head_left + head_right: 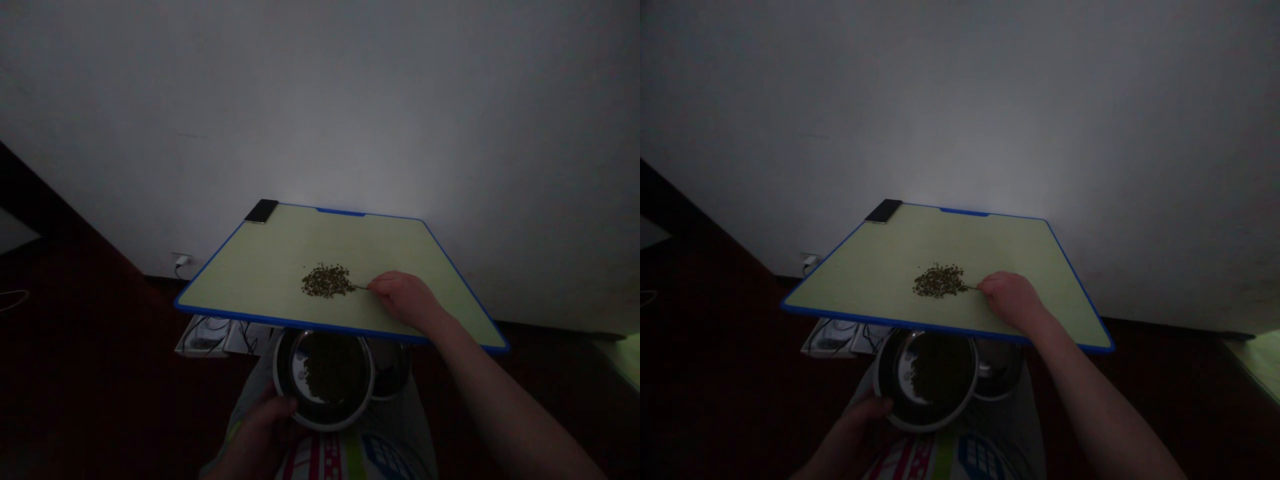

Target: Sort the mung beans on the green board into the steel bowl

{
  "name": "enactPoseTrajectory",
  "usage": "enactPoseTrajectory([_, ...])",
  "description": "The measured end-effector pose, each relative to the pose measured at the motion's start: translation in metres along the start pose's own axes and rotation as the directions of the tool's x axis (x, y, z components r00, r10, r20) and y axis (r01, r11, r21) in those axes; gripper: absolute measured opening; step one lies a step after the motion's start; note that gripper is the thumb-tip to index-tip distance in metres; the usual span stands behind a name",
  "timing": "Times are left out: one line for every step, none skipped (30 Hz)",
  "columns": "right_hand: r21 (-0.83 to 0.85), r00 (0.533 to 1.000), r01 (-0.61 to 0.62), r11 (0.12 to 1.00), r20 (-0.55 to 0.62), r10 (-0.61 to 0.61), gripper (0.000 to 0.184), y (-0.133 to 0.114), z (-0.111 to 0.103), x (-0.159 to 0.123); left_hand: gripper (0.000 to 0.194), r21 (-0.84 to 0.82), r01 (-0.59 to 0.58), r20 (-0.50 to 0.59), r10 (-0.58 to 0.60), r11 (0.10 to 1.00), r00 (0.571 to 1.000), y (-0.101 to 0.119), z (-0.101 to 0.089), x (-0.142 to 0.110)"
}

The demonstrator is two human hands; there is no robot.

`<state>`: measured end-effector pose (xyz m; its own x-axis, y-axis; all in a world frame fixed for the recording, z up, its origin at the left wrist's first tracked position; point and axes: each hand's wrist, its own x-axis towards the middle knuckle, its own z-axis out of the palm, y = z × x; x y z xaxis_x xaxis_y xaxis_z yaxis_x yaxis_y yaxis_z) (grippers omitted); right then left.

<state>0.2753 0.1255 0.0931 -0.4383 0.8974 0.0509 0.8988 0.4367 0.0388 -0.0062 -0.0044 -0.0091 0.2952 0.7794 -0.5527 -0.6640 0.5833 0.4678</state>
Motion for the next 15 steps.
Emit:
enactPoseTrajectory([0.000, 1.000, 0.001, 1.000, 0.002, -0.001, 0.035, -0.0008, -0.0008, -0.0005, 0.083, 0.003, 0.004, -0.005, -0.004, 1.000, 1.000, 0.0000, 0.0002, -0.0001])
enactPoseTrajectory([0.001, 1.000, 0.005, 1.000, 0.004, -0.005, 0.035, -0.0017, -0.0014, -0.0010, 0.083, 0.010, 0.008, -0.013, -0.008, 1.000, 1.000, 0.0000, 0.0002, -0.0001])
enactPoseTrajectory([0.004, 1.000, 0.010, 1.000, 0.006, -0.010, 0.035, -0.0023, -0.0018, -0.0015, 0.083, 0.019, 0.011, -0.021, -0.010, 1.000, 1.000, 0.0000, 0.0001, 0.0000])
enactPoseTrajectory([0.005, 1.000, 0.014, 1.000, 0.006, -0.014, 0.035, -0.0026, -0.0020, -0.0020, 0.082, 0.027, 0.012, -0.027, -0.012, 1.000, 1.000, -0.0001, -0.0001, 0.0002])
enactPoseTrajectory([0.006, 1.000, 0.016, 1.000, 0.006, -0.016, 0.035, -0.0026, -0.0019, -0.0025, 0.081, 0.029, 0.013, -0.028, -0.012, 0.999, 1.000, -0.0003, -0.0006, 0.0004])
enactPoseTrajectory([0.008, 1.000, 0.018, 1.000, 0.005, -0.018, 0.035, -0.0021, -0.0016, -0.0029, 0.080, 0.026, 0.012, -0.023, -0.011, 1.000, 1.000, -0.0005, -0.0013, 0.0008])
enactPoseTrajectory([0.009, 1.000, 0.017, 1.000, 0.001, -0.017, 0.035, -0.0012, -0.0012, -0.0032, 0.079, 0.023, 0.009, -0.016, -0.008, 1.000, 1.000, -0.0007, -0.0021, 0.0013])
enactPoseTrajectory([0.010, 1.000, 0.012, 1.000, -0.003, -0.012, 0.036, -0.0001, -0.0005, -0.0031, 0.078, 0.020, 0.007, -0.008, -0.007, 1.000, 1.000, -0.0009, -0.0030, 0.0018])
enactPoseTrajectory([0.009, 1.000, 0.004, 1.000, -0.010, -0.004, 0.036, 0.0012, 0.0002, -0.0028, 0.077, 0.018, 0.008, -0.001, -0.008, 1.000, 1.000, -0.0012, -0.0040, 0.0024])
enactPoseTrajectory([0.006, 1.000, -0.006, 1.000, -0.016, 0.006, 0.036, 0.0025, 0.0010, -0.0020, 0.076, 0.019, 0.010, 0.004, -0.010, 1.000, 1.000, -0.0015, -0.0050, 0.0031])
enactPoseTrajectory([0.000, 1.000, -0.018, 1.000, -0.020, 0.018, 0.036, 0.0037, 0.0019, -0.0008, 0.075, 0.020, 0.015, 0.010, -0.015, 1.000, 1.000, -0.0018, -0.0059, 0.0037])
enactPoseTrajectory([-0.007, 0.999, -0.031, 0.999, -0.024, 0.031, 0.036, 0.0046, 0.0027, 0.0006, 0.074, 0.018, 0.019, 0.017, -0.020, 1.000, 1.000, -0.0021, -0.0067, 0.0043])
enactPoseTrajectory([-0.013, 0.999, -0.041, 0.999, -0.028, 0.040, 0.036, 0.0053, 0.0036, 0.0023, 0.074, 0.012, 0.022, 0.026, -0.022, 1.000, 0.999, -0.0024, -0.0073, 0.0048])
enactPoseTrajectory([-0.015, 0.999, -0.044, 0.999, -0.032, 0.044, 0.036, 0.0058, 0.0043, 0.0042, 0.075, 0.005, 0.021, 0.032, -0.021, 1.000, 0.999, -0.0026, -0.0076, 0.0052])
enactPoseTrajectory([-0.014, 0.998, -0.043, 0.999, -0.039, 0.043, 0.037, 0.0061, 0.0050, 0.0060, 0.076, -0.002, 0.017, 0.035, -0.017, 1.000, 0.999, -0.0028, -0.0075, 0.0053])
